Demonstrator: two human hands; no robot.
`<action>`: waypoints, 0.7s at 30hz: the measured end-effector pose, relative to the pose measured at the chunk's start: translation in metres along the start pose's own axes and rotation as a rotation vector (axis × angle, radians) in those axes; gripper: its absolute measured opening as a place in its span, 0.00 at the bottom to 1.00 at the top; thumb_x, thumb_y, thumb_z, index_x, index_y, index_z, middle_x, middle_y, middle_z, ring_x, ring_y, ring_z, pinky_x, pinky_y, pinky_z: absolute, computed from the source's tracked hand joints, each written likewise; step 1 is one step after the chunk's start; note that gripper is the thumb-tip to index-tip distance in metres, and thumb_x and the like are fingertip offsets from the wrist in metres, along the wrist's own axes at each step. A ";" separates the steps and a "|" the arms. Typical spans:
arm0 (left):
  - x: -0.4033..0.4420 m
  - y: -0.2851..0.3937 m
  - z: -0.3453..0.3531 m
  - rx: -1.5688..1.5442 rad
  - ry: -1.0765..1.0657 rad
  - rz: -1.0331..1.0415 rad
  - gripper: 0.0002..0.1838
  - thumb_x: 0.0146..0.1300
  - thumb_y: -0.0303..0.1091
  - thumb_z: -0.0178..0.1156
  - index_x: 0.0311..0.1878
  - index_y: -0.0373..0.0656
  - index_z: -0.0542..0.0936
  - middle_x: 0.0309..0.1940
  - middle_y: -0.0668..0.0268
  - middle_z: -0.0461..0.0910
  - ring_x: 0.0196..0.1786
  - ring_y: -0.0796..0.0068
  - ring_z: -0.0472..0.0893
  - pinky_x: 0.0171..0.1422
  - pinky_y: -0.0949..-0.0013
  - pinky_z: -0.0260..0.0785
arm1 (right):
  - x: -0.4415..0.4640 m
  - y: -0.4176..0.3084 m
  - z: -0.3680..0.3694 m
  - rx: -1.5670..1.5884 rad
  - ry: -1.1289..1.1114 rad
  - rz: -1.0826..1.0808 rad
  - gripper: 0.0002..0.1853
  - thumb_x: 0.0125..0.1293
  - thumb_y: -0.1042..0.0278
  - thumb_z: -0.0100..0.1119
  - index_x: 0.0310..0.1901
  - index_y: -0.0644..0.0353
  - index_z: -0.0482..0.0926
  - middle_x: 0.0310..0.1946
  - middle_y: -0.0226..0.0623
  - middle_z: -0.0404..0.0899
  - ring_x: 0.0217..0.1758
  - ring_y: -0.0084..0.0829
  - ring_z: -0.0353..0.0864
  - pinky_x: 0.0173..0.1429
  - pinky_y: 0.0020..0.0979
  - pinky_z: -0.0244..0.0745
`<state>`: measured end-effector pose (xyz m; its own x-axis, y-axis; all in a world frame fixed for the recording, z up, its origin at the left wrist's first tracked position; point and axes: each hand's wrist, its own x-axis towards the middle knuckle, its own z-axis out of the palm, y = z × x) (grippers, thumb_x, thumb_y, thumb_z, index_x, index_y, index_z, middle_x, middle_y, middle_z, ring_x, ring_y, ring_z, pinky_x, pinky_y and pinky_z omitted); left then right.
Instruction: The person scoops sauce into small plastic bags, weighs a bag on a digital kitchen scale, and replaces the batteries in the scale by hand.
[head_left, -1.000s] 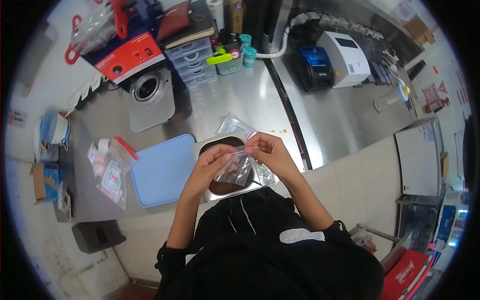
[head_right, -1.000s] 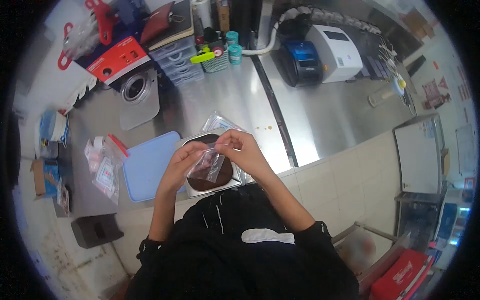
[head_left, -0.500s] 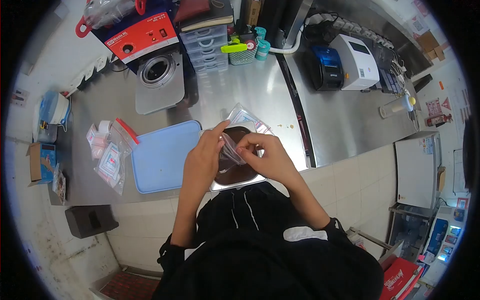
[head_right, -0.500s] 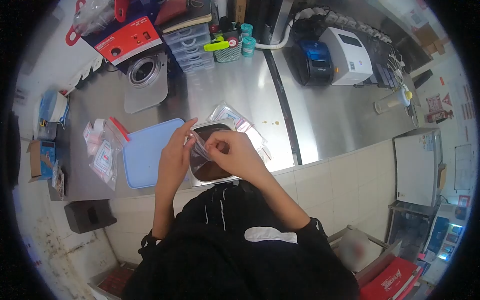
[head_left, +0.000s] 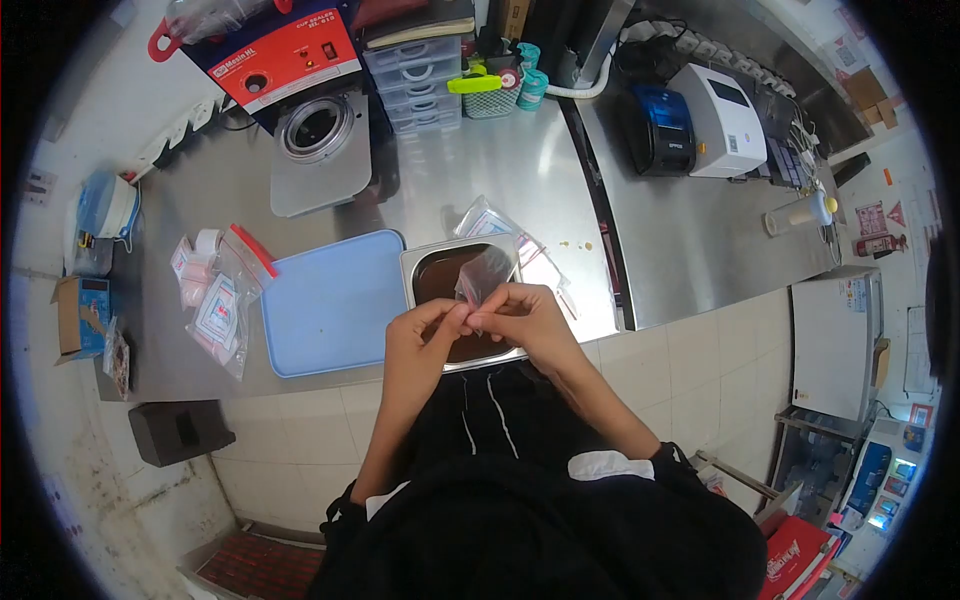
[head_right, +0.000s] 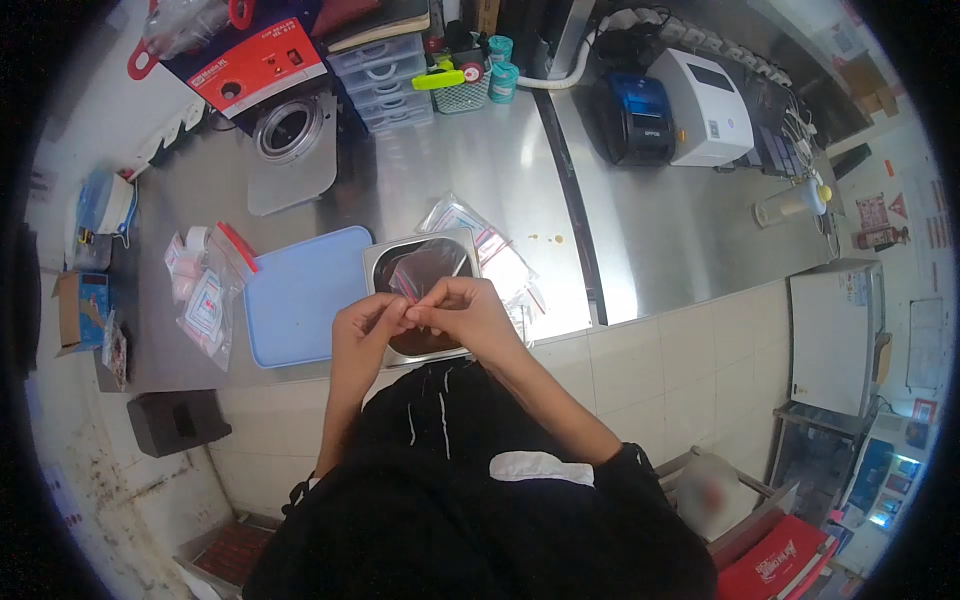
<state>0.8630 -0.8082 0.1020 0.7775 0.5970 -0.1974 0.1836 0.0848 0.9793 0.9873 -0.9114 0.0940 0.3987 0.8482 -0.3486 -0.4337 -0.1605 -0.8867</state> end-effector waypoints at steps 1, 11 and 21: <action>0.000 0.000 0.000 -0.016 -0.006 0.008 0.07 0.63 0.30 0.54 0.34 0.35 0.76 0.24 0.66 0.76 0.28 0.81 0.74 0.35 0.77 0.66 | 0.001 0.002 0.000 0.000 -0.001 0.001 0.02 0.55 0.77 0.62 0.30 0.62 0.79 0.23 0.31 0.80 0.26 0.13 0.74 0.27 0.16 0.64; -0.002 0.006 0.018 0.320 0.062 0.321 0.11 0.68 0.32 0.43 0.30 0.36 0.68 0.18 0.59 0.66 0.21 0.66 0.68 0.27 0.68 0.59 | -0.006 0.007 0.024 -0.626 0.070 -0.530 0.10 0.62 0.73 0.42 0.26 0.69 0.69 0.15 0.46 0.67 0.19 0.32 0.69 0.26 0.33 0.64; -0.011 -0.018 0.025 -0.136 0.050 0.114 0.14 0.70 0.36 0.41 0.29 0.40 0.67 0.18 0.74 0.61 0.21 0.89 0.58 0.23 0.80 0.51 | -0.004 0.023 0.021 -0.239 0.079 -0.443 0.13 0.62 0.74 0.37 0.21 0.69 0.66 0.14 0.42 0.63 0.19 0.28 0.64 0.25 0.32 0.60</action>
<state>0.8664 -0.8364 0.0855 0.7571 0.6477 -0.0857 0.0106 0.1190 0.9928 0.9592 -0.9082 0.0817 0.5665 0.8217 0.0626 -0.0160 0.0869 -0.9961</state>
